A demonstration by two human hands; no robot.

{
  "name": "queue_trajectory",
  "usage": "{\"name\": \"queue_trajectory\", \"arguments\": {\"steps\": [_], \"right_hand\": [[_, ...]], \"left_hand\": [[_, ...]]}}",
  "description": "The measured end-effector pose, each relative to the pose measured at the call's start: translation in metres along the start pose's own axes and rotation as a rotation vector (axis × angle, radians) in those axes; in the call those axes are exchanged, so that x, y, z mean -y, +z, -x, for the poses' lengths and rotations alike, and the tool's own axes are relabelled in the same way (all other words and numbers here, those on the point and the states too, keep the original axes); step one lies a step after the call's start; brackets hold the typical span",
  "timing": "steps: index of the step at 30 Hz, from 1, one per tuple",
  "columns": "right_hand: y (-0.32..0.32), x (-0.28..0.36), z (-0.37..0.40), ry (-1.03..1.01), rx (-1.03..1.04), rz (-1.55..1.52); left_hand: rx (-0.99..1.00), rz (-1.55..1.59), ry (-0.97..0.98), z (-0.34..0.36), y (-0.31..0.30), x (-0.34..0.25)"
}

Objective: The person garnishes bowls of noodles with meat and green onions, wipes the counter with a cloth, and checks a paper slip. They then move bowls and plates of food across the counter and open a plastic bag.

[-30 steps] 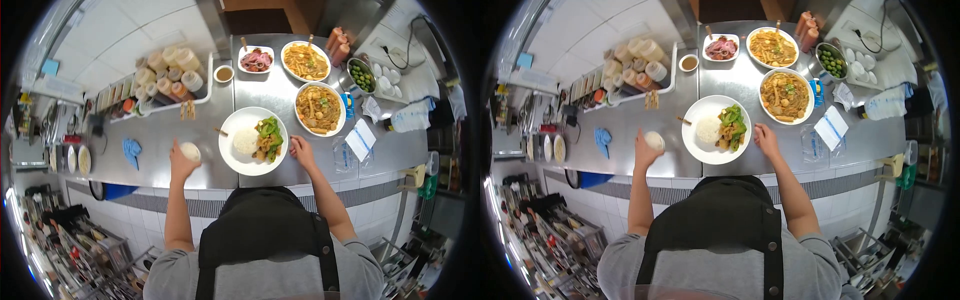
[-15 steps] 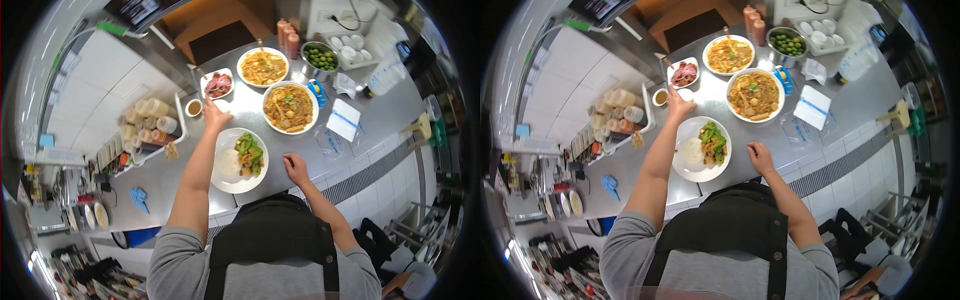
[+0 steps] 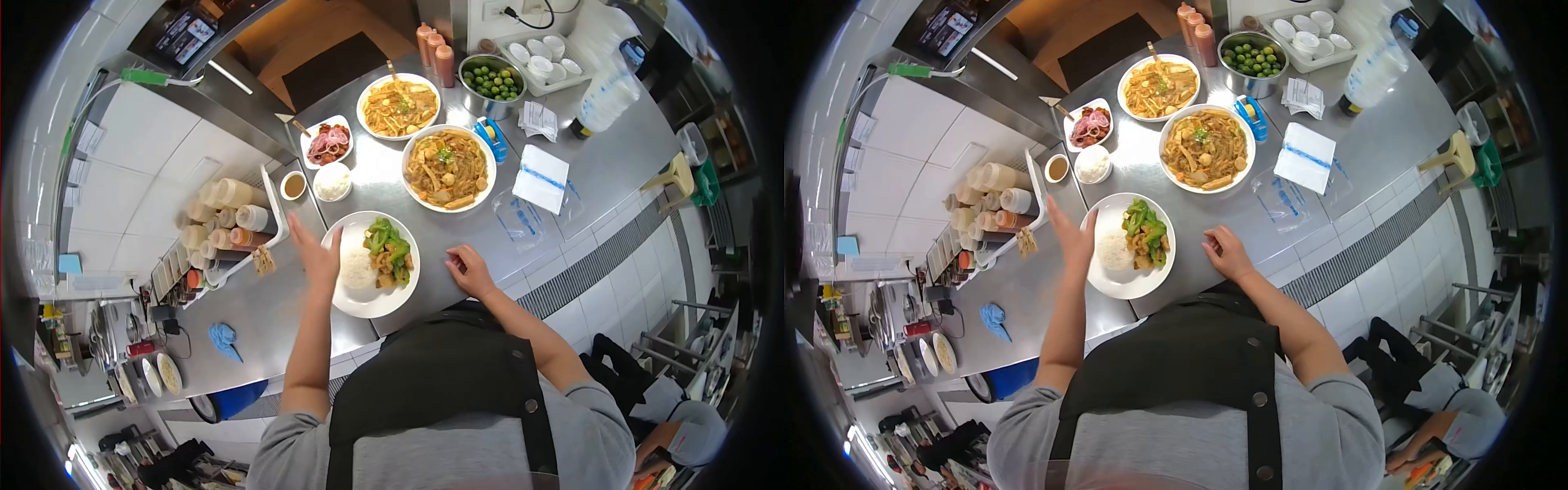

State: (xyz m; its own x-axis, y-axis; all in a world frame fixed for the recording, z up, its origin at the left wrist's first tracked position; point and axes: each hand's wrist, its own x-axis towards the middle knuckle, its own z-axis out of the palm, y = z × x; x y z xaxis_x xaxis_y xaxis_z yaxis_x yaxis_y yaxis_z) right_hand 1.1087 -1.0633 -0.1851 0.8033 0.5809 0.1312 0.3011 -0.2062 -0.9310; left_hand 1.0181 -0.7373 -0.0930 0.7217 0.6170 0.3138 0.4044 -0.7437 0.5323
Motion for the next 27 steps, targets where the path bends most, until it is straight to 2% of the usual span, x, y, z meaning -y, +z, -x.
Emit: {"name": "queue_trajectory", "arguments": {"steps": [2, 3, 6, 11, 13, 15, 18, 21, 25, 27], "right_hand": [[-0.003, -0.004, -0.002, -0.021, 0.034, 0.016], [-0.005, -0.007, -0.006, -0.035, 0.054, 0.027], [-0.006, -0.02, -0.026, 0.379, 0.211, -0.282], [0.026, 0.042, -0.124, -0.037, 0.259, -0.165], [0.07, 0.048, -0.168, -0.025, 0.255, -0.384], [0.109, 0.057, -0.208, 0.266, 0.325, -0.582], [0.17, 0.059, -0.251, 0.792, 0.23, -0.697], [0.197, 0.064, -0.276, 1.028, 0.188, -0.9], [0.217, 0.066, -0.287, 0.983, 0.07, -0.96], [0.223, 0.064, -0.297, 0.988, 0.074, -0.951]], "left_hand": [[-0.062, 0.003, -0.058, 0.048, -0.016, 0.012], [-0.098, 0.02, -0.148, 0.071, -0.023, 0.016], [-0.21, -0.022, -0.315, 0.139, -0.034, 0.038], [-0.323, -0.063, -0.559, 0.212, -0.026, 0.065], [-0.402, -0.082, -0.64, 0.228, -0.014, 0.078], [-0.445, -0.11, -0.689, 0.229, -0.008, 0.072], [-0.465, -0.27, -0.713, 0.219, -0.003, 0.062], [-0.446, -0.355, -0.737, 0.214, -0.001, 0.06], [-0.48, -0.324, -0.741, 0.216, -0.002, 0.061], [-0.483, -0.325, -0.743, 0.215, -0.002, 0.062]]}}
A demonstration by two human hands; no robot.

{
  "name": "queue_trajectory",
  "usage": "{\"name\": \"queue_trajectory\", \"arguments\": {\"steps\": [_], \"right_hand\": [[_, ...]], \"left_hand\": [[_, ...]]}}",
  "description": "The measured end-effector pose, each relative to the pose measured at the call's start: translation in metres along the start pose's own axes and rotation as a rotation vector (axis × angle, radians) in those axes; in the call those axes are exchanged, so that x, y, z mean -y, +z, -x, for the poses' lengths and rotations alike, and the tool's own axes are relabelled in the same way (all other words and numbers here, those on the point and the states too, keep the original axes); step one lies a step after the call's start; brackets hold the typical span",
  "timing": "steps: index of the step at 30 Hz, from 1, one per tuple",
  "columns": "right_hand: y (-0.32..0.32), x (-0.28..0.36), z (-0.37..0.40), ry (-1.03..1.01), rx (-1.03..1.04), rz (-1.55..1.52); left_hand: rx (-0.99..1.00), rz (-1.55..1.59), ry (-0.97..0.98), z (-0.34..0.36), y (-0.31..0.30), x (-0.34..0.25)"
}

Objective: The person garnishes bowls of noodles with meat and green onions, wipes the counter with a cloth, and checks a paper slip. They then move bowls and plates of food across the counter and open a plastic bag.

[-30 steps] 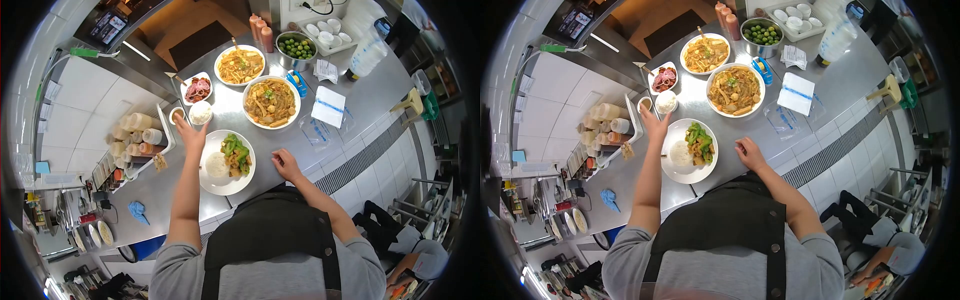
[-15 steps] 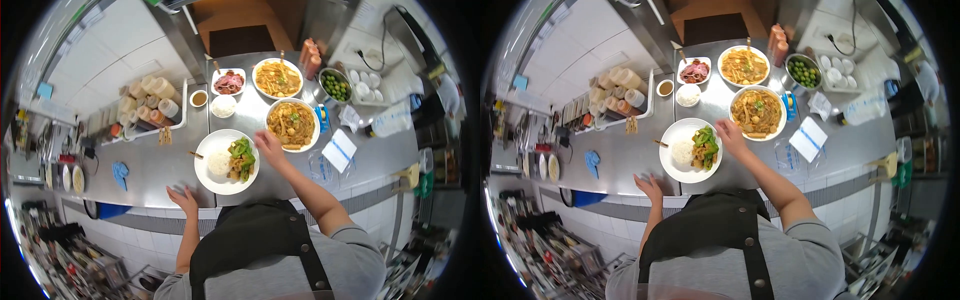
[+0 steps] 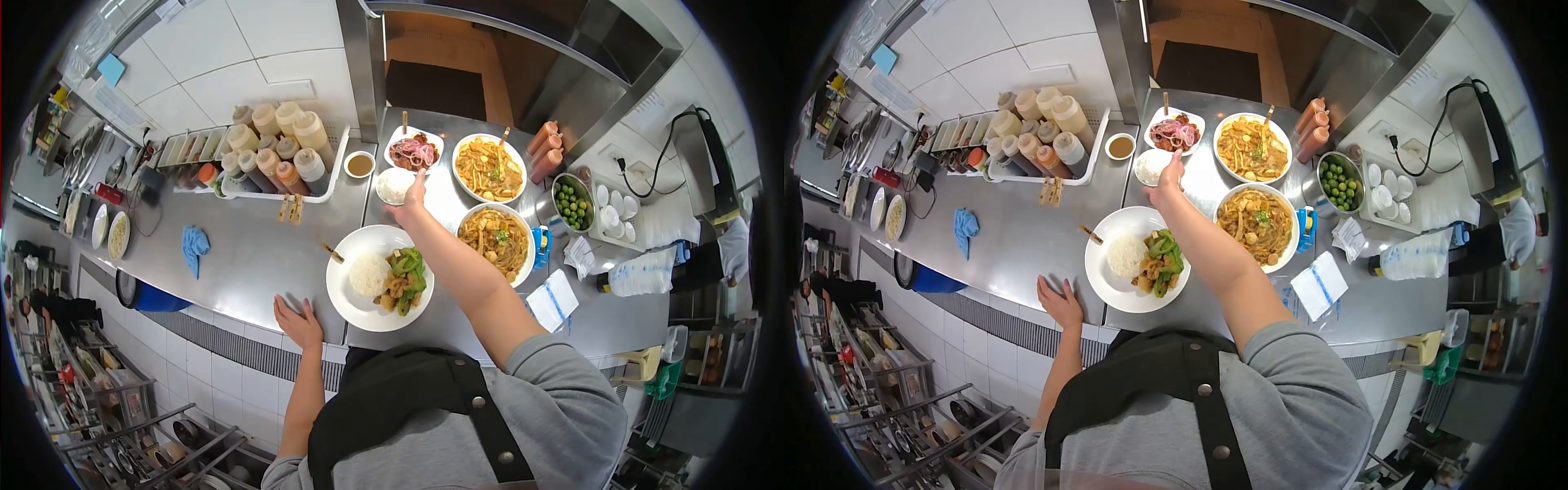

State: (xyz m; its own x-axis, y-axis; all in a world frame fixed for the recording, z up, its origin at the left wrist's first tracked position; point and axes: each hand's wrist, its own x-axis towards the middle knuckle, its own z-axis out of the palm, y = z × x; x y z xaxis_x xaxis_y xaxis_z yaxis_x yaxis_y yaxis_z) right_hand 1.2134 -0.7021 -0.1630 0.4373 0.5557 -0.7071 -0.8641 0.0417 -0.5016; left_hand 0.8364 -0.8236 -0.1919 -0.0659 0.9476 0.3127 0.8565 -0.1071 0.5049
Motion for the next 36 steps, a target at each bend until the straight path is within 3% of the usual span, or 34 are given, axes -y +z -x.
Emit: {"name": "queue_trajectory", "arguments": {"steps": [5, 8, 11, 18, 20, 23, 25, 28, 29, 31, 32, 34, 36], "right_hand": [[0.006, 0.015, -0.008, 0.005, -0.049, 0.149], [0.011, 0.033, 0.01, -0.047, -0.217, 0.47], [0.003, 0.052, -0.015, -0.11, -0.25, 0.632], [-0.037, 0.088, -0.047, -0.149, 0.017, 0.538], [-0.054, 0.095, -0.018, -0.231, 0.158, 0.541], [-0.093, 0.103, 0.036, -0.397, 0.22, 0.574], [-0.141, 0.11, 0.066, -0.538, 0.271, 0.571], [-0.223, 0.137, 0.096, -1.001, 0.054, 0.659], [-0.243, 0.16, 0.108, -1.261, -0.092, 0.617], [-0.278, 0.222, 0.138, -1.579, -0.446, 0.622], [-0.291, 0.254, 0.15, -1.64, -0.509, 0.458], [-0.326, 0.309, 0.169, -1.588, -0.908, 0.611], [-0.391, 0.362, 0.125, -1.513, -1.149, 0.824]], "left_hand": [[-0.005, 0.018, 0.032, 0.001, 0.003, 0.005], [0.023, 0.007, 0.021, 0.001, 0.003, 0.005], [0.045, -0.023, 0.025, 0.0, 0.002, 0.002], [0.046, -0.062, 0.058, 0.0, 0.006, 0.007], [0.084, -0.089, 0.08, -0.004, 0.002, 0.005], [0.057, 0.25, -0.075, -0.021, 0.01, 0.004], [0.011, 0.224, 0.084, -0.041, 0.008, -0.025], [0.017, 0.304, 0.292, -0.064, -0.004, -0.089], [0.036, 0.326, 0.324, -0.069, 0.002, -0.095], [0.063, 0.368, 0.387, -0.079, 0.009, -0.097], [0.083, 0.364, 0.363, -0.082, 0.014, -0.091], [0.113, 0.346, 0.261, -0.087, 0.02, -0.07], [0.122, 0.377, 0.11, -0.093, 0.03, -0.029]]}}
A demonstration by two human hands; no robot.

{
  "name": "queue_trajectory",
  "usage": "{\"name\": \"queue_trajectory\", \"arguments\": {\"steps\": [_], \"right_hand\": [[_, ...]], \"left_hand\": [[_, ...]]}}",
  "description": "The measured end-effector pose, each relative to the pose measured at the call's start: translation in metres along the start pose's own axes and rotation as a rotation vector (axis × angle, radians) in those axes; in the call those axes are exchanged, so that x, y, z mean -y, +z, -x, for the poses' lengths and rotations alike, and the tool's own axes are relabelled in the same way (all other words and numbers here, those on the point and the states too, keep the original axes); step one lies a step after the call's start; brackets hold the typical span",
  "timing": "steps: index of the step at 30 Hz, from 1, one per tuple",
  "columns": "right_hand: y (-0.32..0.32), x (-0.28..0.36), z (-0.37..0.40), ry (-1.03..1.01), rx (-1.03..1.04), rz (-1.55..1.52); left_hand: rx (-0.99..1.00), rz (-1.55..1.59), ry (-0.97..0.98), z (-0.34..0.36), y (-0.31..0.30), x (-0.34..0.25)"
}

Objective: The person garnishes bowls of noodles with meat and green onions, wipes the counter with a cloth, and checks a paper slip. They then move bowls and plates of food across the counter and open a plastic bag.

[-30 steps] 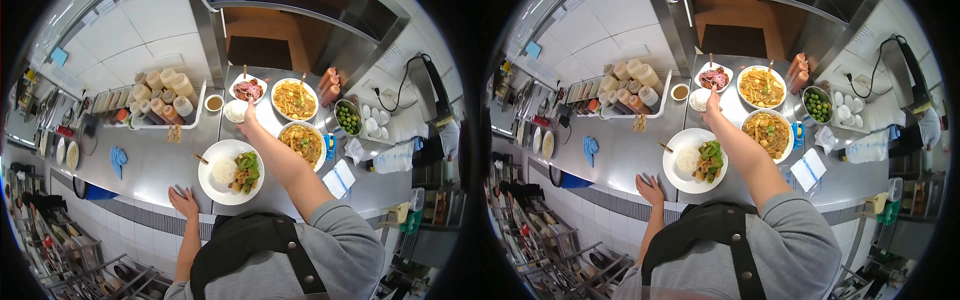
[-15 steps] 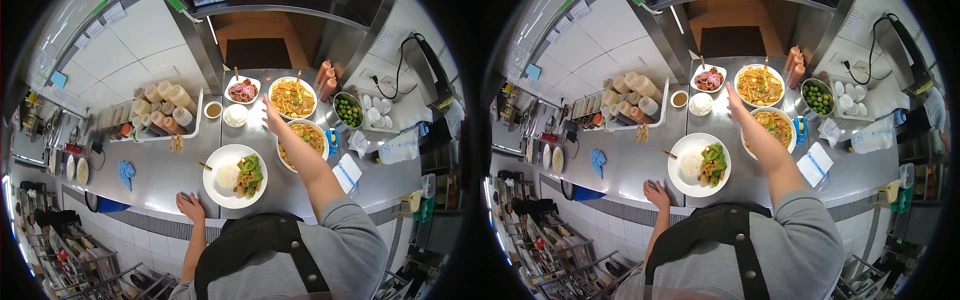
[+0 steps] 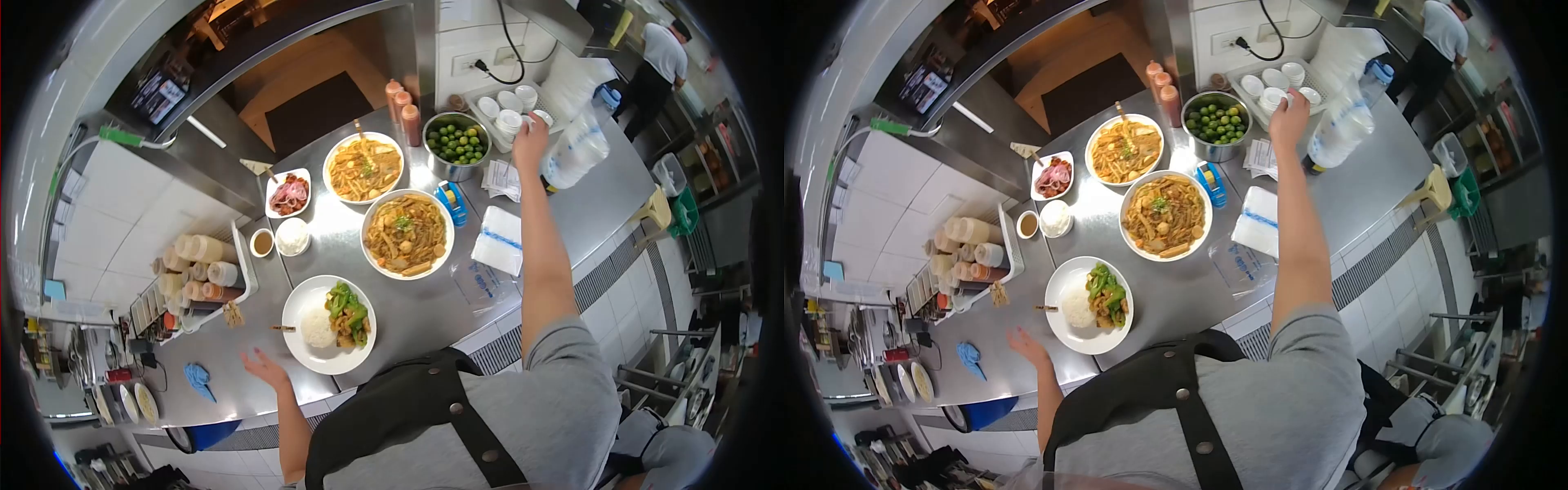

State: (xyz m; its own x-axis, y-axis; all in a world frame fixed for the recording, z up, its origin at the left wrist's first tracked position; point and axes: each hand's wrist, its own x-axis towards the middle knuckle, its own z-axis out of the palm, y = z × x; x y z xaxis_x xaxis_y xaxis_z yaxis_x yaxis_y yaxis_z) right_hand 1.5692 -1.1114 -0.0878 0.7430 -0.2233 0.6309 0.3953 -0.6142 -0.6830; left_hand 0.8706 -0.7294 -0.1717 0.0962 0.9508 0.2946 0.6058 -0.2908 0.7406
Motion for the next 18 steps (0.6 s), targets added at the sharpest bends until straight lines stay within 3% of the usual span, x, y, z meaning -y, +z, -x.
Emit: {"name": "queue_trajectory", "arguments": {"steps": [3, 6, 10, 12, 14, 17, 18], "right_hand": [[0.037, -0.069, -0.027, -0.09, 0.439, 0.405], [0.079, -0.119, -0.038, -0.181, 0.568, 0.475], [0.082, -0.117, -0.032, -0.204, 0.611, 0.744], [0.068, -0.101, -0.038, -0.243, 0.617, 0.694], [0.088, -0.14, -0.042, -0.465, 0.366, 0.568], [0.083, -0.13, -0.059, -0.283, 0.609, 0.506], [0.078, -0.118, -0.061, -0.277, 0.59, 0.456]], "left_hand": [[-0.035, -0.125, -0.113, 0.002, -0.021, 0.024], [-0.068, -0.221, -0.249, 0.001, -0.039, 0.047], [-0.147, -0.475, -0.382, 0.012, -0.061, 0.112], [-0.155, -0.509, -0.361, 0.031, -0.082, 0.136], [-0.109, -0.564, -0.321, 0.042, -0.077, 0.129], [-0.02, -0.678, -0.217, 0.082, -0.077, 0.113], [-0.022, -0.714, -0.161, 0.09, -0.07, 0.115]]}}
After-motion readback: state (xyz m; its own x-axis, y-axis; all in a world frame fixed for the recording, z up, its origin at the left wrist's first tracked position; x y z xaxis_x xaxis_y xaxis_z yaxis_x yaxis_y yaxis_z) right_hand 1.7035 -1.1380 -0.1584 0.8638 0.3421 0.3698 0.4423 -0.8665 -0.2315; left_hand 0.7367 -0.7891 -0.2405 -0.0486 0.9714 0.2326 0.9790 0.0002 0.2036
